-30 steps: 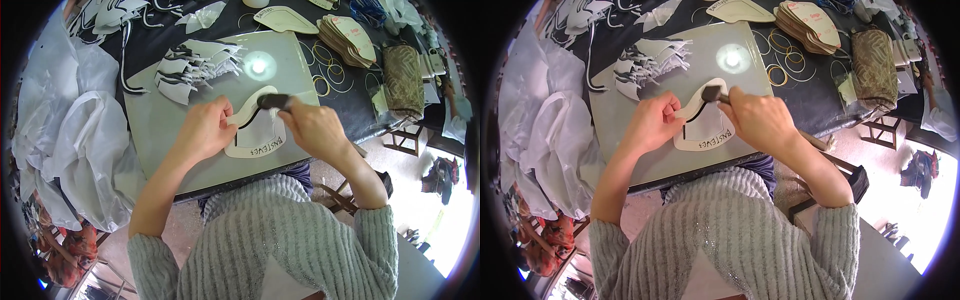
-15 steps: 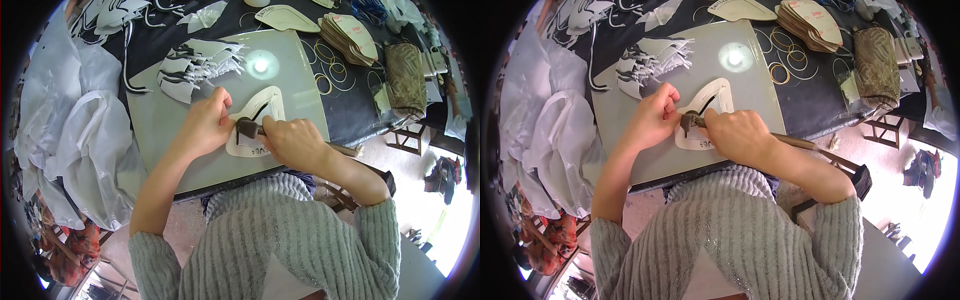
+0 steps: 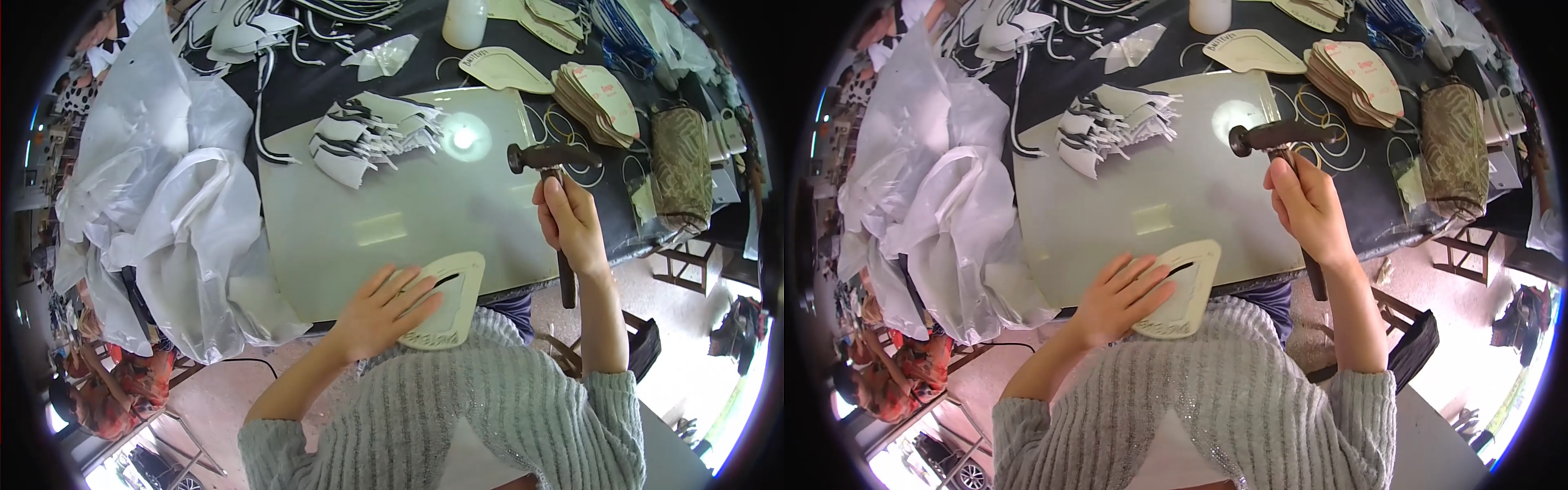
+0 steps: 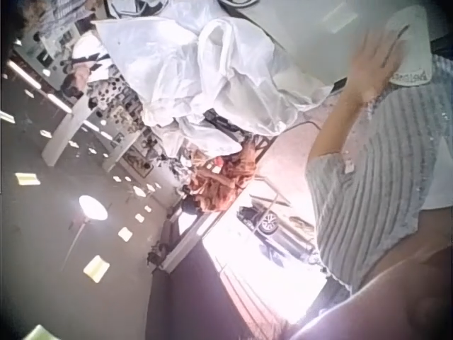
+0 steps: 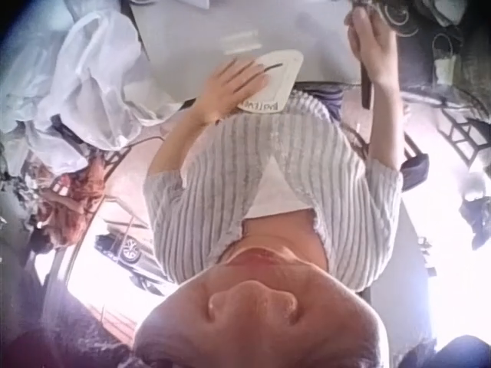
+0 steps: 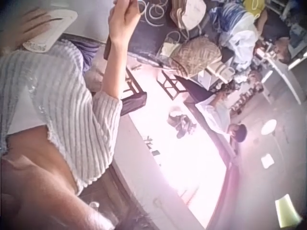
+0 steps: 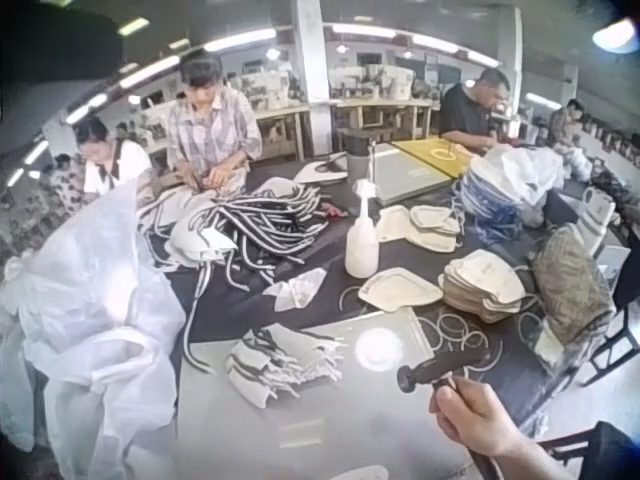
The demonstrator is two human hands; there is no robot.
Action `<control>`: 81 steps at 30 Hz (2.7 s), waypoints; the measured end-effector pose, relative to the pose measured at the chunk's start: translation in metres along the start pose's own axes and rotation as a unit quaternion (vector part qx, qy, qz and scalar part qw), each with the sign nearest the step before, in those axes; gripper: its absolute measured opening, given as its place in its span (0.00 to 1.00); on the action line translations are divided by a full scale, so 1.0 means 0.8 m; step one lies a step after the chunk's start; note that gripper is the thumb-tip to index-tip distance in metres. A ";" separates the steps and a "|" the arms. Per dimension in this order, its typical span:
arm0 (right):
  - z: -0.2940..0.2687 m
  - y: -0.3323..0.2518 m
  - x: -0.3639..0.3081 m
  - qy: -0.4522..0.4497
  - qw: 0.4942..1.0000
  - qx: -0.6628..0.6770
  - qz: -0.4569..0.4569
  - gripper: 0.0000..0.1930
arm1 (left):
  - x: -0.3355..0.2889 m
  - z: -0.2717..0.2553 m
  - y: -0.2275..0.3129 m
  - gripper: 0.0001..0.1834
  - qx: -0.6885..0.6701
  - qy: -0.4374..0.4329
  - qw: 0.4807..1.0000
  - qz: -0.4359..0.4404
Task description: Sorting shoe pattern pieces and hammering a component onto a template at a shoe manufacturing station.
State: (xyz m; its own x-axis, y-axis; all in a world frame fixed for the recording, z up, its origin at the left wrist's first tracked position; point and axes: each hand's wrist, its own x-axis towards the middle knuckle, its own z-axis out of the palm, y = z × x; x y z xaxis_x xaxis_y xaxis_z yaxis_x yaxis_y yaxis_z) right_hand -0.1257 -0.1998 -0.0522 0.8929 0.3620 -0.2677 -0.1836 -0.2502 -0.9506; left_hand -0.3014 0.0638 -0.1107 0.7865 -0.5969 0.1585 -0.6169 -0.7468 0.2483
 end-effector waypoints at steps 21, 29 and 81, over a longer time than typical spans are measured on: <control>-0.091 0.063 0.030 0.146 0.980 -0.106 -0.085 0.12 | 0.085 -0.061 -0.162 0.43 -0.127 0.141 0.918 -0.348; -0.093 0.011 0.074 0.109 0.993 0.024 -0.039 0.09 | 0.093 -0.072 -0.142 0.37 -0.053 0.211 0.897 -0.384; 0.063 -0.014 0.013 -0.140 0.954 0.254 0.072 0.15 | 0.085 -0.121 -0.064 0.25 -0.349 0.327 0.841 -0.254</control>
State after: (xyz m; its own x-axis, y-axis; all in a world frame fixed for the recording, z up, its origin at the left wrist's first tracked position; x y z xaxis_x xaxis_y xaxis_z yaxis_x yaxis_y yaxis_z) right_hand -0.1347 -0.1480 -0.0521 0.7110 0.6007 -0.3655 -0.5356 0.1259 -0.8350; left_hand -0.2139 0.0899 -0.0200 0.9319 0.2060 0.2984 -0.2091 -0.3670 0.9064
